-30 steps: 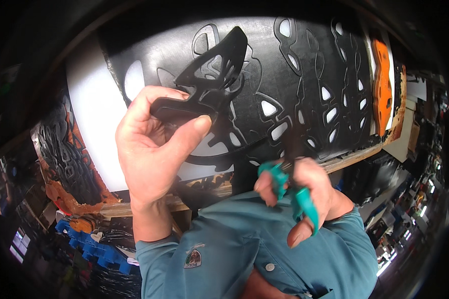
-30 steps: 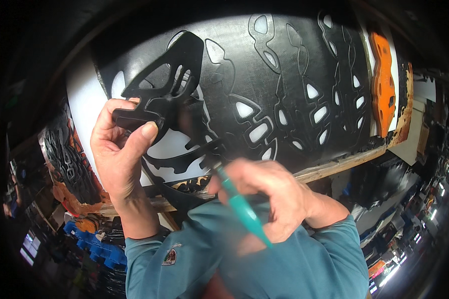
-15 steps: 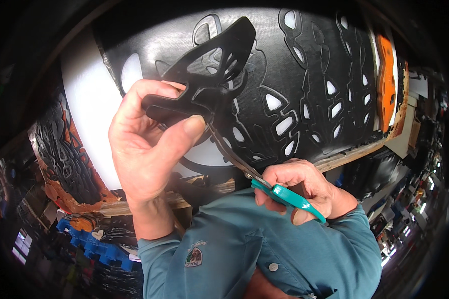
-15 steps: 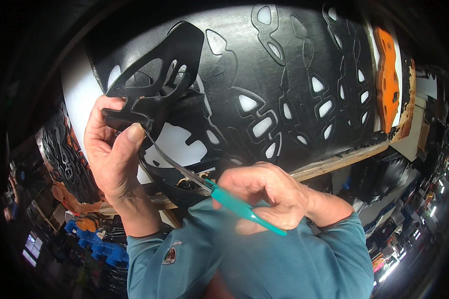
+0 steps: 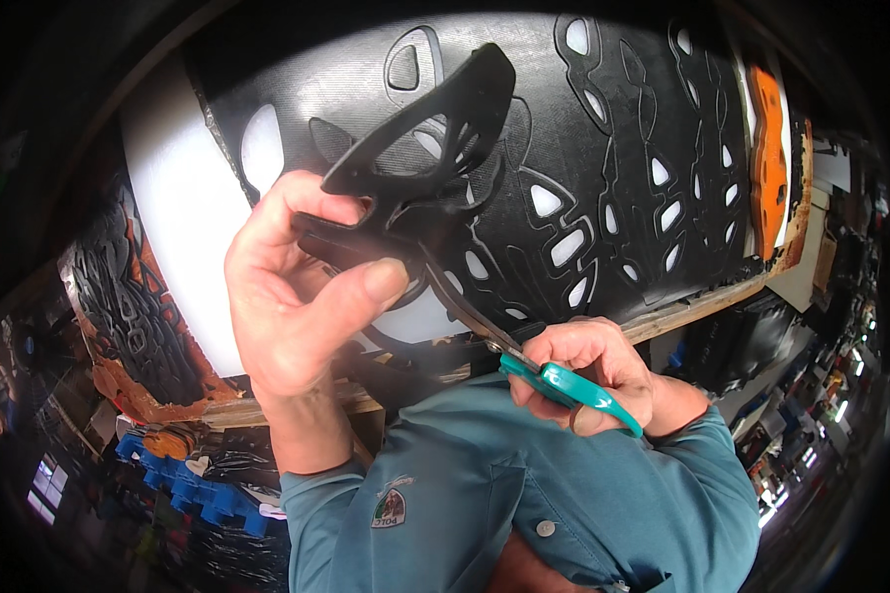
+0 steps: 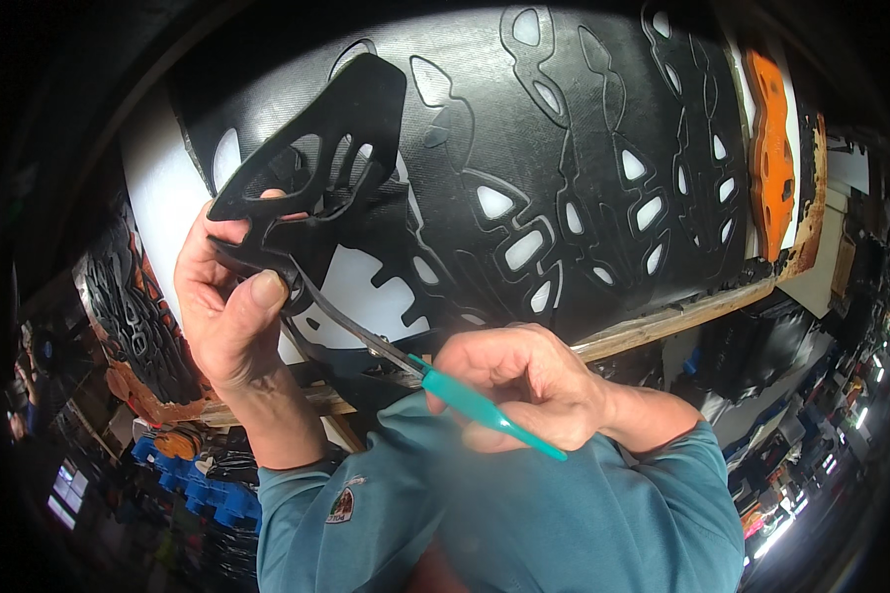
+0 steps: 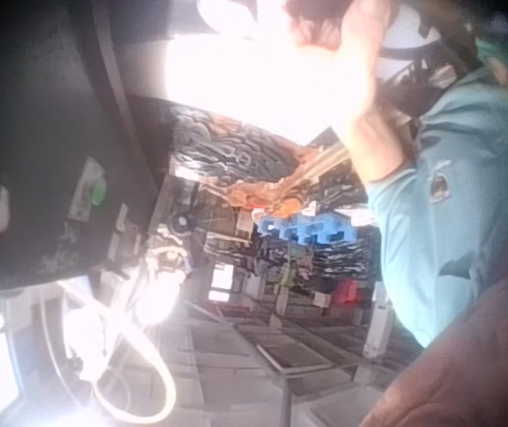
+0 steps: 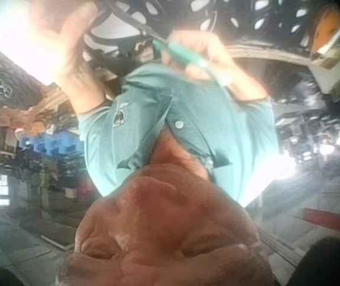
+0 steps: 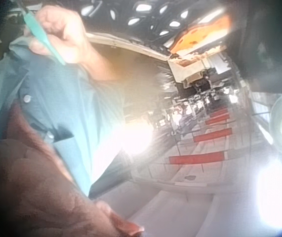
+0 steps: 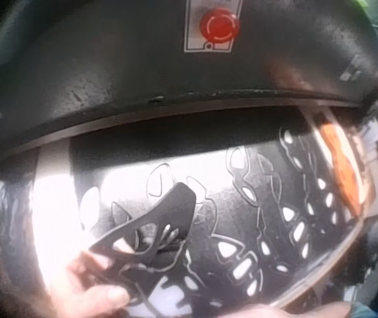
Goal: The person trims a black perforated mask using green-handled scissors, then places the trimmed pieces into a black plastic bag. They also handle an orange mask and a black sheet, moving them on the workbench.
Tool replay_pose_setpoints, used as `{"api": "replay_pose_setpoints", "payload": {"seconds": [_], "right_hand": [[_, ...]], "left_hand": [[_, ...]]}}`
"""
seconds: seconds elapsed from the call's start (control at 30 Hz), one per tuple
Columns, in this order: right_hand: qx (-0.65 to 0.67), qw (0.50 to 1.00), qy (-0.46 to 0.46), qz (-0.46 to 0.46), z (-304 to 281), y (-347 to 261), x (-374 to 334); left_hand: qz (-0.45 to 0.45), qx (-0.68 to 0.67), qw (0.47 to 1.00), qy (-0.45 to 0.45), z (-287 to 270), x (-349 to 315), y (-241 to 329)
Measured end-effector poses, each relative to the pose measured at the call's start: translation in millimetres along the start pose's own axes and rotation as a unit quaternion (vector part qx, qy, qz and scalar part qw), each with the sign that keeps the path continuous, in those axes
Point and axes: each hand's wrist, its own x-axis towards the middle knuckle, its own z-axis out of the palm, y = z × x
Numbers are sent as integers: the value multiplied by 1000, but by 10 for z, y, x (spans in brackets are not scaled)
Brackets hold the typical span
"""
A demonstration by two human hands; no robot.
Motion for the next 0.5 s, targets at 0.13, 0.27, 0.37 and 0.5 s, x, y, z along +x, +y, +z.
{"api": "replay_pose_setpoints", "payload": {"seconds": [0.13, 0.27, 0.37, 0.5], "right_hand": [[-15, 1000, -5, -21, -12, 58, 22], [-15, 999, -23, -25, -78, 105, 72], [-4, 999, -13, -41, -76, 138, 102], [-23, 999, -4, -34, -45, 124, 132]], "left_hand": [[-46, -35, 998, -25, -92, 42, 0], [-64, -51, 995, -62, -172, 92, -14], [-54, -67, 994, -72, -205, 102, -29], [-48, -74, 992, -89, -253, 107, -39]]}}
